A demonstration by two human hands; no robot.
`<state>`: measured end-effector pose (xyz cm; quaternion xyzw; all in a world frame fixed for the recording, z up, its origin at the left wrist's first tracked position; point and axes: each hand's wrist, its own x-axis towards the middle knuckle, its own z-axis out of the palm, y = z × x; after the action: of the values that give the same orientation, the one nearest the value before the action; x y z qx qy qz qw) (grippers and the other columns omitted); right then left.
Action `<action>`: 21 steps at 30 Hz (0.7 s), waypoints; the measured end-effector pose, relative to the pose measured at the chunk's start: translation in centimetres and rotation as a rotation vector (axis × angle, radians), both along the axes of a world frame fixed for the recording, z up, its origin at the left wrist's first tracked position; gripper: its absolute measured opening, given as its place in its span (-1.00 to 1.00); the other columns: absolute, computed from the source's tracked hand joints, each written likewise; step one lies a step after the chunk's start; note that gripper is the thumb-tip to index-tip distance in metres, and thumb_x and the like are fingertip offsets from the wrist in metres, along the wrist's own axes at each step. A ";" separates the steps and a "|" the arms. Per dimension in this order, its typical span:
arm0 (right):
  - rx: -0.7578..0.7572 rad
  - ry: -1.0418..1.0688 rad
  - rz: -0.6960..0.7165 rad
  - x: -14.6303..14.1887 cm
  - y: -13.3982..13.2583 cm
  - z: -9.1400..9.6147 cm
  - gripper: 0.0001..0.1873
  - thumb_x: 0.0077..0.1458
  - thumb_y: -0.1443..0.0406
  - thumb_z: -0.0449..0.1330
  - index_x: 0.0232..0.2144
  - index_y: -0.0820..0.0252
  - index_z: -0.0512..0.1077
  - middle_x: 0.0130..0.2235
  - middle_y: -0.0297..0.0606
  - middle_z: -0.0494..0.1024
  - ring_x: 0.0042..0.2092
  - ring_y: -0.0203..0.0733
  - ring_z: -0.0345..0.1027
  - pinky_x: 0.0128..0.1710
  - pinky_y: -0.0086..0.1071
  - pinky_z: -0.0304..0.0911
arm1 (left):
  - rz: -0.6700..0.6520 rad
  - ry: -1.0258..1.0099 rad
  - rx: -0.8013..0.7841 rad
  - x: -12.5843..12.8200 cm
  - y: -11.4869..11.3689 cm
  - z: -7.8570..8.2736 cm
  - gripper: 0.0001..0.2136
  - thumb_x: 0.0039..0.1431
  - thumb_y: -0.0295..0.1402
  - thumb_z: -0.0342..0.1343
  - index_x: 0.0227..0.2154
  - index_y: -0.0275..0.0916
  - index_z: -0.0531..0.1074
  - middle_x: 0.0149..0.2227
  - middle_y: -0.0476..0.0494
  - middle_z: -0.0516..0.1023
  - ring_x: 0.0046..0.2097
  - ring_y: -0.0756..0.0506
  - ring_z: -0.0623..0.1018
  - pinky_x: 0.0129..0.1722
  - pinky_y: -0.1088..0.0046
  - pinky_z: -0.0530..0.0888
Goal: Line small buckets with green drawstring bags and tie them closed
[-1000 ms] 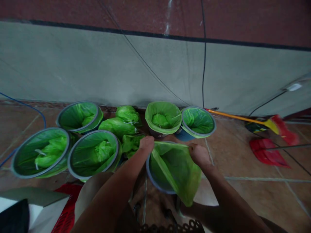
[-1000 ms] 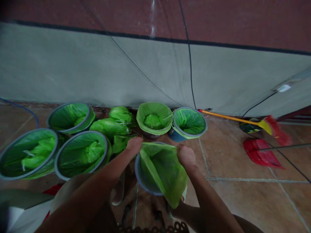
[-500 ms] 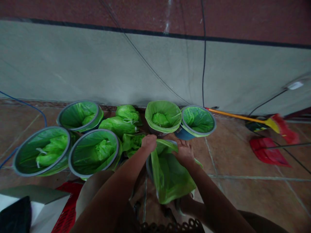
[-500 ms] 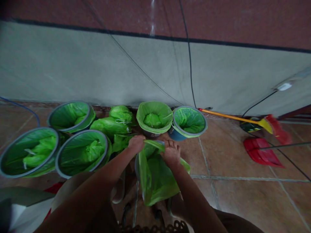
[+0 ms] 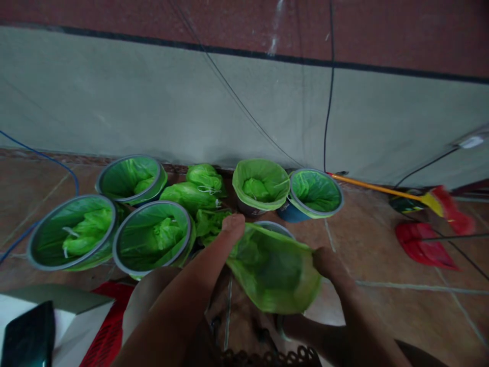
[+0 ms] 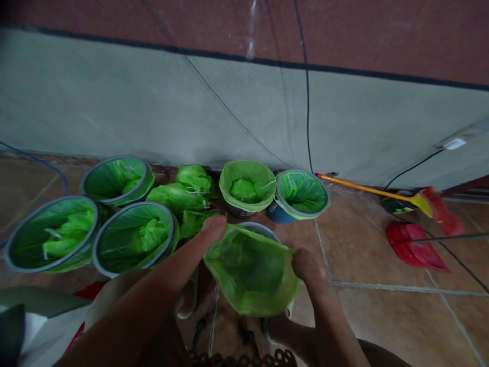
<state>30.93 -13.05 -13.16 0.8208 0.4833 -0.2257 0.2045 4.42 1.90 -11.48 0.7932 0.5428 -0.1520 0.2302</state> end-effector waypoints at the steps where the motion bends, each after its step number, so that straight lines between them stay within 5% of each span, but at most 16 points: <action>1: -0.015 0.006 -0.024 0.5 -0.9 -0.1 -0.67 0.13 0.40 -0.01 -0.27 0.37 0.56 -0.15 0.15 0.58 -0.08 0.03 0.50 -0.18 -0.28 0.33 | -0.003 0.003 0.006 0.1 0.0 0.0 -0.67 0.15 -0.53 -0.05 -0.08 -0.42 0.50 -0.11 -0.45 0.56 0.03 -0.25 0.54 -0.01 0.28 0.47; 4: 0.077 0.033 -0.056 -0.6 -1.8 0.3 -0.58 0.14 0.23 0.10 -0.02 0.37 0.46 -0.10 0.14 0.56 -0.02 0.08 0.45 -0.12 -0.20 0.31 | -0.026 -0.011 0.020 0.5 -0.2 -0.2 -0.70 0.16 -0.49 -0.03 -0.11 -0.36 0.52 -0.12 -0.39 0.58 0.00 -0.22 0.55 -0.03 0.32 0.48; 8: 0.287 0.039 0.036 -5.9 1.5 1.5 -0.18 0.02 0.11 0.24 0.26 0.28 0.13 0.15 0.12 0.36 0.16 0.18 0.23 0.03 -0.09 0.20 | -0.064 -0.051 0.061 1.3 -0.4 -0.6 -0.71 0.20 -0.45 -0.06 -0.13 -0.31 0.52 -0.08 -0.31 0.58 0.00 -0.18 0.55 0.00 0.37 0.46; 12: 0.328 0.084 0.176 -9.5 5.1 1.4 -0.49 0.14 0.20 0.11 0.13 0.22 0.34 0.08 0.01 0.44 0.10 0.09 0.29 0.06 -0.15 0.16 | -0.071 -0.048 0.086 1.3 -0.5 -0.7 -0.70 0.21 -0.44 -0.08 -0.12 -0.32 0.51 -0.08 -0.31 0.57 0.00 -0.18 0.55 0.02 0.34 0.46; 14: 0.305 0.089 0.159 -9.4 5.5 1.3 -0.62 0.23 0.26 -0.02 0.00 0.17 0.45 -0.04 -0.05 0.54 0.00 0.01 0.40 -0.01 -0.22 0.21 | -0.083 -0.042 0.091 1.1 -0.4 -0.8 -0.71 0.22 -0.44 -0.08 -0.12 -0.33 0.51 -0.09 -0.31 0.57 -0.01 -0.19 0.55 0.01 0.33 0.46; 21: 0.198 0.039 -0.069 -3.3 2.3 2.9 -0.56 0.25 0.20 -0.12 -0.13 0.14 0.54 -0.19 -0.03 0.60 -0.12 -0.01 0.50 -0.23 -0.32 0.29 | -0.127 -0.057 0.086 0.8 -0.7 -0.5 -0.73 0.15 -0.50 -0.02 -0.15 -0.38 0.51 -0.15 -0.37 0.57 -0.02 -0.21 0.55 -0.04 0.32 0.48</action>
<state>27.59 -10.76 -10.30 0.8485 0.4787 -0.1996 0.1053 5.18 1.19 -12.00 0.8392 0.4907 -0.1204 0.2011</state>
